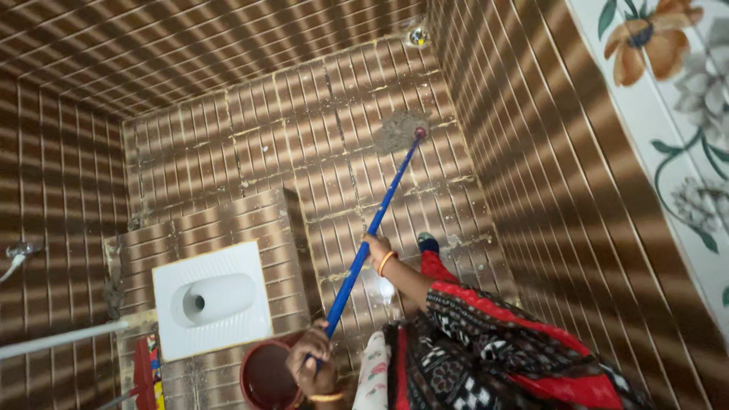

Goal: The person cleans a bathroom floor using a mop, moving the mop head across the tiled surface and into the corners.

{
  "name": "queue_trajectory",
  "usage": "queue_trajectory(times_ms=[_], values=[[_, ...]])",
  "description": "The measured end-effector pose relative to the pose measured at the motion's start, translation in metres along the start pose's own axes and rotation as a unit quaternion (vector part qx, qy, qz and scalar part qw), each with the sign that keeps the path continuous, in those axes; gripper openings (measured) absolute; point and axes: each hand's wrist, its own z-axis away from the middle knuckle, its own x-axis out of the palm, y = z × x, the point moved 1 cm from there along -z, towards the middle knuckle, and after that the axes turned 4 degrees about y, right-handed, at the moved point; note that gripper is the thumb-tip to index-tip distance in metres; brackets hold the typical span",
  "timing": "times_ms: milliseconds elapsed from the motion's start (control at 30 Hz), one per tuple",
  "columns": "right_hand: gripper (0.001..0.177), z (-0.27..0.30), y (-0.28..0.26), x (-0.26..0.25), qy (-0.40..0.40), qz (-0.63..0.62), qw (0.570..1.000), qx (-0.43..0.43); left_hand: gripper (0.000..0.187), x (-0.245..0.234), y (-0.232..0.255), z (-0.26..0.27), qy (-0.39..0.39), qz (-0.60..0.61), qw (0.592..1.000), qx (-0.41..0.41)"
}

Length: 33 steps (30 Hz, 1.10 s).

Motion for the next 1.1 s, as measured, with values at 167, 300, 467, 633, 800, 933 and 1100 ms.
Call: queue_trajectory(times_ms=[167, 300, 467, 633, 800, 933, 1100], values=[[0.013, -0.070, -0.073, 0.008, 0.027, 0.053, 0.987, -0.149, 0.045, 0.037, -0.103, -0.056, 0.046, -0.012, 0.998, -0.038], [0.038, -0.108, -0.140, -0.006, 0.037, 0.077, 0.988, -0.128, 0.049, 0.105, -0.196, -0.099, 0.026, -0.077, 0.997, 0.016], [0.064, -0.090, -0.198, -0.022, -0.023, 0.074, 0.989, -0.127, 0.042, 0.165, -0.224, -0.142, -0.049, -0.064, 0.996, 0.027], [0.040, -0.080, -0.194, -0.027, -0.012, 0.048, 0.995, -0.088, 0.038, 0.164, -0.216, -0.144, -0.100, -0.081, 0.991, 0.025], [0.018, -0.054, -0.149, -0.035, -0.094, 0.020, 0.995, -0.020, 0.030, 0.139, -0.169, -0.114, -0.103, -0.078, 0.991, 0.014], [0.010, -0.036, -0.120, -0.029, -0.071, 0.009, 0.996, 0.054, 0.021, 0.145, -0.072, -0.092, -0.225, -0.154, 0.962, -0.005], [0.009, 0.009, -0.080, -0.017, -0.140, -0.008, 0.987, 0.073, 0.013, 0.156, 0.050, -0.070, -0.303, -0.203, 0.931, 0.027]])
